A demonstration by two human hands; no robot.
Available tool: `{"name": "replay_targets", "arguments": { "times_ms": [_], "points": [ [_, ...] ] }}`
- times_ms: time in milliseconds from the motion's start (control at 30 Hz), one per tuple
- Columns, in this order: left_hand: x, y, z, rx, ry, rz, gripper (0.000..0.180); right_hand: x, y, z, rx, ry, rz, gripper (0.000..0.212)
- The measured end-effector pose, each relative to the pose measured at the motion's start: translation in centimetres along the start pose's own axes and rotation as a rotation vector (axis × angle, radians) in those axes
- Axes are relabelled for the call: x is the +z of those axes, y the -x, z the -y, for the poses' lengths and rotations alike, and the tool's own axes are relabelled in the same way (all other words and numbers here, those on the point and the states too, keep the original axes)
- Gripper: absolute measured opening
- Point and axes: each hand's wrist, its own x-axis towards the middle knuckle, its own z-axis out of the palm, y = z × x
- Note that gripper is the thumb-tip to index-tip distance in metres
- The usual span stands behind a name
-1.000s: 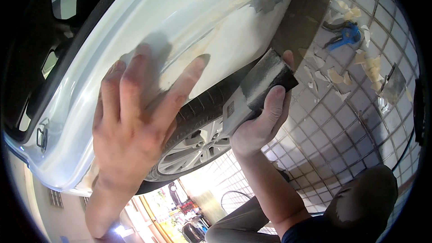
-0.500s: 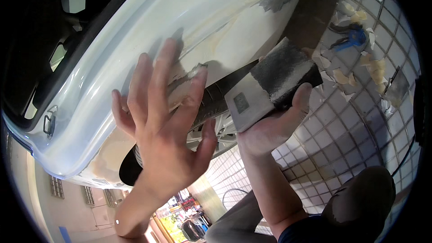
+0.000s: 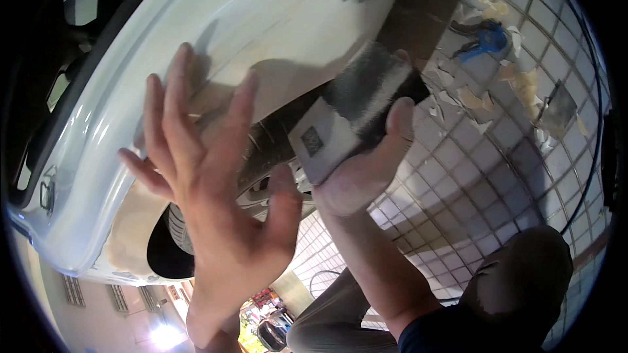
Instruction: The person sands the rear bumper of a white car using a sanding block and sandpaper. They work on the area above the wheel arch, smoothing the surface and removing material. The person switches between different sanding tools and checks the surface by hand.
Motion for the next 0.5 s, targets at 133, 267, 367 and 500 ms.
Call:
{"name": "replay_targets", "arguments": {
  "times_ms": [133, 267, 367, 500],
  "points": [
    [0.1, -0.4, -0.6, -0.016, 0.027, 0.017, 0.071, -1.1, -0.2, 0.0, 0.023, 0.084, 0.110, 0.067],
    [0.1, -0.1, -0.5, -0.027, 0.009, -0.012, 0.072, 0.3, 0.0, -0.1, -0.012, -0.043, 0.033, 0.065],
    [0.4, -0.2, -0.5, -0.048, 0.022, -0.011, 0.069, 0.3, -0.7, 0.1, -0.057, -0.017, 0.072, 0.063],
    [0.4, -0.3, -0.6, -0.069, 0.041, -0.001, 0.064, 0.7, -1.3, -0.1, -0.078, -0.040, 0.059, 0.065]
  ]
}}
